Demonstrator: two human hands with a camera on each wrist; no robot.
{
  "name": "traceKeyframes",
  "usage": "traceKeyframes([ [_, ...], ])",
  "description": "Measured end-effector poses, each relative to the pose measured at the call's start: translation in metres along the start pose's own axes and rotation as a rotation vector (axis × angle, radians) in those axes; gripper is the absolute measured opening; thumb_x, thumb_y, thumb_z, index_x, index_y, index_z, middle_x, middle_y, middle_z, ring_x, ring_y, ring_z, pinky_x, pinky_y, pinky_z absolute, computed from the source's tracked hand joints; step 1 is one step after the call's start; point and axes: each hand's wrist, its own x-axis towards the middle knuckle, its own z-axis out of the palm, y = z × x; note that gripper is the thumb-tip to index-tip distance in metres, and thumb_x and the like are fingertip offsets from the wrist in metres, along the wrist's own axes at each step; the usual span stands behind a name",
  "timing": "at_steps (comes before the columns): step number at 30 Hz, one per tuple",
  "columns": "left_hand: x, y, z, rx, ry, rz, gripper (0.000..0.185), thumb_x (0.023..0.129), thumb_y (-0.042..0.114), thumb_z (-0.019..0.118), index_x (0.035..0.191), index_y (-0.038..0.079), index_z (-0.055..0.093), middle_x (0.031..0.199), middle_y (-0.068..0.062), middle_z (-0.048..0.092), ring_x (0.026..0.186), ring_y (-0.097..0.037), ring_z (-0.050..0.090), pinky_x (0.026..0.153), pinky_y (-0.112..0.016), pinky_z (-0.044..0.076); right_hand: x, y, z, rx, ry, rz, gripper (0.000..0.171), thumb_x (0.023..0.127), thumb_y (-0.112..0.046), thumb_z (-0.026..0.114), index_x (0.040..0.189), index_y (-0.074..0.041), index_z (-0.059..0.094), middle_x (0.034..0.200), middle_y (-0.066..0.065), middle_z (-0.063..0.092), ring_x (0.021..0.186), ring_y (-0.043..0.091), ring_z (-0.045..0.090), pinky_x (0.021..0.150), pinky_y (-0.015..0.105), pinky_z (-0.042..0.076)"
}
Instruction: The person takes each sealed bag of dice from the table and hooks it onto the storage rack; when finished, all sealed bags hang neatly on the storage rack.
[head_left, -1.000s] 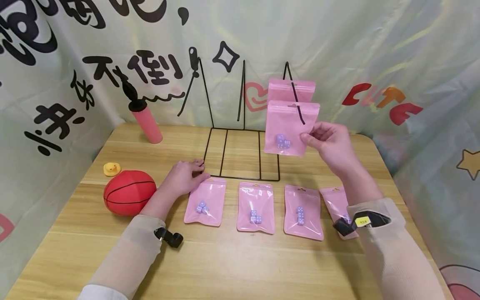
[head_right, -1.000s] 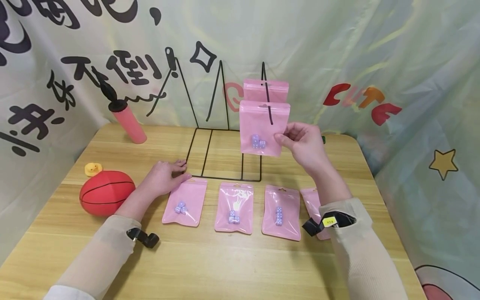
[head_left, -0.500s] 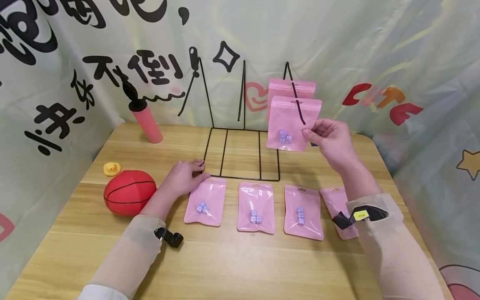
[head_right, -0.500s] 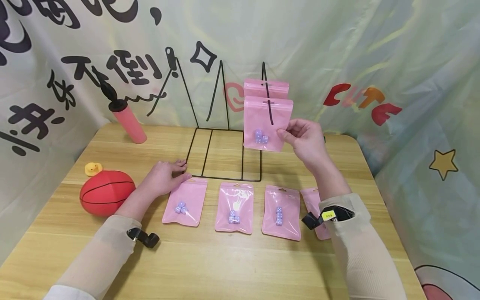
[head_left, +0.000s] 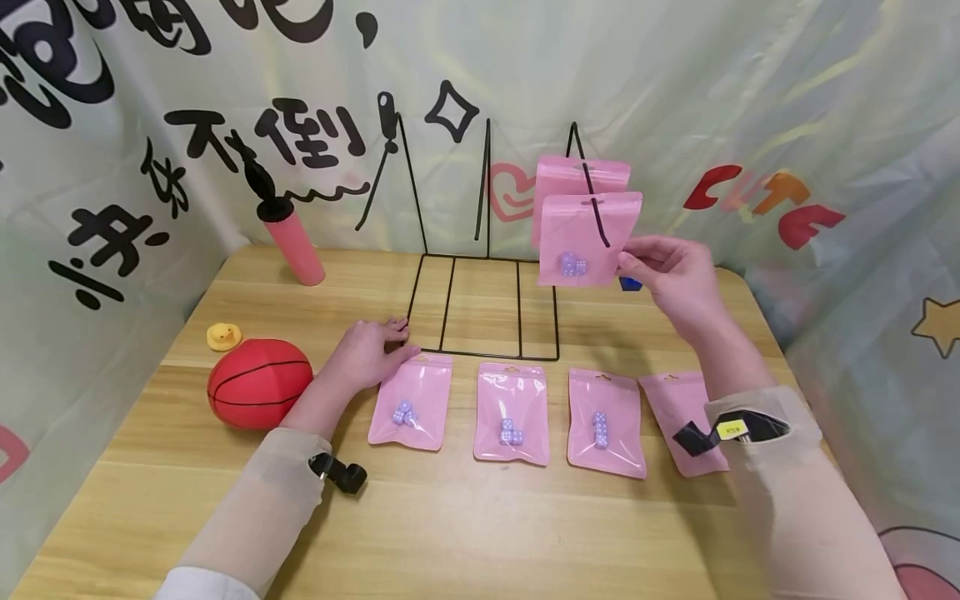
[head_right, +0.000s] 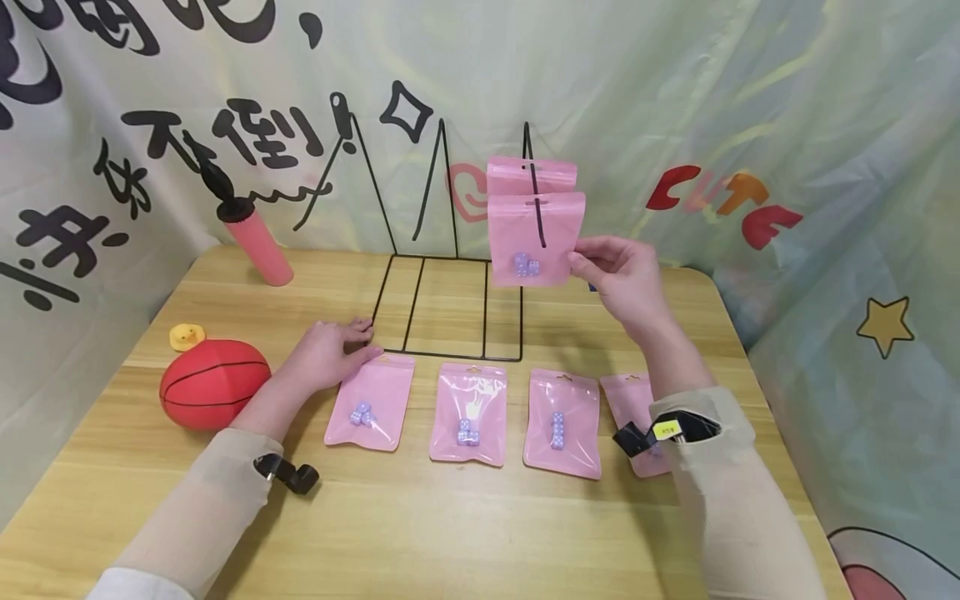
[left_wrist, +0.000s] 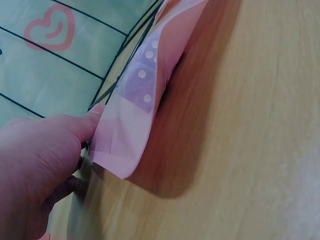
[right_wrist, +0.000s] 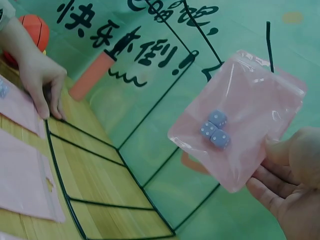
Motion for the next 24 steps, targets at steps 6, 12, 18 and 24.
traceKeyframes([
  [6, -0.001, 0.001, -0.001, -0.005, -0.006, 0.003, 0.048, 0.101, 0.037, 0.075, 0.135, 0.004, 0.071, 0.147, -0.009, 0.061, 0.147, -0.031, 0.046, 0.124, -0.057, 0.028, -0.009, 0.003, -0.019, -0.112, -0.030, 0.073, 0.039, 0.100, -0.022, 0.076, 0.130, 0.004, 0.070, 0.110, -0.008, 0.078, 0.104, 0.010, 0.073, 0.090, 0.014, 0.055],
  [12, -0.001, -0.001, 0.000, -0.004, -0.006, 0.005, 0.048, 0.101, 0.037, 0.075, 0.136, 0.004, 0.071, 0.148, -0.009, 0.061, 0.147, -0.031, 0.047, 0.124, -0.057, 0.028, -0.027, 0.007, -0.044, -0.290, -0.115, 0.185, 0.051, 0.100, -0.039, 0.075, 0.136, -0.003, 0.067, 0.118, -0.008, 0.075, 0.105, 0.004, 0.070, 0.087, 0.011, 0.054],
  [18, 0.001, -0.002, 0.000, 0.002, 0.000, 0.010, 0.048, 0.101, 0.036, 0.075, 0.137, 0.004, 0.070, 0.147, -0.010, 0.061, 0.146, -0.032, 0.047, 0.124, -0.059, 0.027, -0.046, 0.016, -0.064, -0.372, -0.164, 0.220, 0.052, 0.101, -0.039, 0.074, 0.136, -0.002, 0.066, 0.122, -0.001, 0.075, 0.100, -0.003, 0.069, 0.085, 0.011, 0.054],
  [24, 0.001, -0.002, 0.000, 0.007, -0.015, -0.009, 0.049, 0.102, 0.038, 0.074, 0.139, 0.006, 0.069, 0.150, -0.009, 0.059, 0.148, -0.031, 0.044, 0.124, -0.058, 0.025, -0.064, 0.027, -0.081, -0.451, -0.191, 0.243, 0.052, 0.103, -0.037, 0.072, 0.139, -0.001, 0.064, 0.131, 0.015, 0.070, 0.097, -0.008, 0.066, 0.082, 0.007, 0.051],
])
